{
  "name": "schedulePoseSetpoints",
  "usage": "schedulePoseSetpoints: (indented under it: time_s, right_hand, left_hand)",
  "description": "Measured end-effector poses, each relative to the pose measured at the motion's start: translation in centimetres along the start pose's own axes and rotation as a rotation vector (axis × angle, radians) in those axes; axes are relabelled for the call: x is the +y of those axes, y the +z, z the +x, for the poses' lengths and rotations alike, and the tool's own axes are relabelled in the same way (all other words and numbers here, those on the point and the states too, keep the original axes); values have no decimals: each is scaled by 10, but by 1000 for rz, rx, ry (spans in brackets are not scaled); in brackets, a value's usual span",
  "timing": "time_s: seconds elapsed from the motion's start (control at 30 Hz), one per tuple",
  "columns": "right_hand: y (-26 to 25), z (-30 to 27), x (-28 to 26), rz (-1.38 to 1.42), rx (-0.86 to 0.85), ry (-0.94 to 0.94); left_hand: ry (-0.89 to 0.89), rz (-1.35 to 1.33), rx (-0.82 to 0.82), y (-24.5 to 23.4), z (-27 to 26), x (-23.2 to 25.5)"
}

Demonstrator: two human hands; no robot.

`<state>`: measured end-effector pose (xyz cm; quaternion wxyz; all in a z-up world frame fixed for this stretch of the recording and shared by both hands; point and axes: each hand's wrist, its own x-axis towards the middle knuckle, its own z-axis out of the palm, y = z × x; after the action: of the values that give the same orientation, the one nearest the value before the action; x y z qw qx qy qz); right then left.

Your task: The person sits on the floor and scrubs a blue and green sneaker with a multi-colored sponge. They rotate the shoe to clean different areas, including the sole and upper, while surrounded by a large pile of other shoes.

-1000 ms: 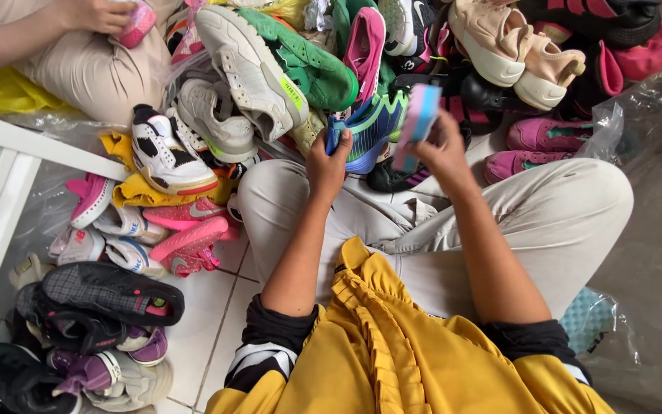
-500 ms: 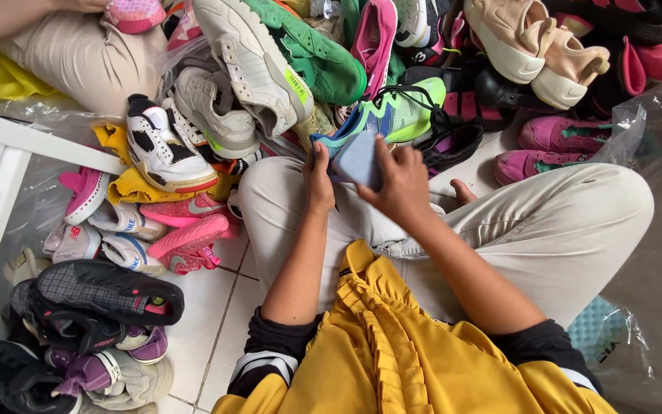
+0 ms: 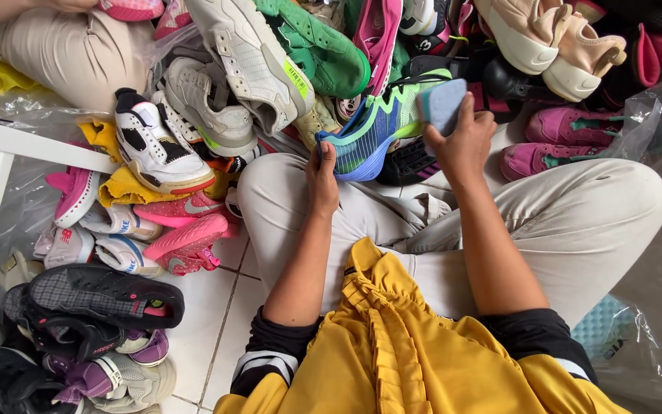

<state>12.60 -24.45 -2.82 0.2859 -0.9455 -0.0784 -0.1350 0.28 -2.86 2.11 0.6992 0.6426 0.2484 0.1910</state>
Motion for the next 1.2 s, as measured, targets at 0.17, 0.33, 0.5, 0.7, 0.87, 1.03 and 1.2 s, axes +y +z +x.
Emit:
schedulePoseSetpoints:
  time_s: [0.17, 0.33, 0.5, 0.7, 0.87, 1.03, 1.2]
  right_hand:
    - [3, 1, 13, 114, -10, 114]
    - [-22, -34, -47, 237, 67, -147]
    - [-28, -73, -106, 229, -21, -569]
    - [-10, -19, -61, 23, 197, -517]
    - [-4, 4, -29, 73, 98, -229]
    - [17, 17, 11, 162, 9, 25]
    - [24, 16, 20, 336, -48, 124]
  left_hand:
    - [-10, -59, 20, 1, -2, 0]
    - [-20, -125, 56, 1, -7, 7]
    - [-113, -155, 37, -4, -1, -18]
    - [-23, -157, 57, -1, 0, -7]
    - [-15, -141, 58, 3, -3, -3]
    - [-16, -111, 48, 0, -1, -11]
    - [-10, -152, 8, -8, 9, -31]
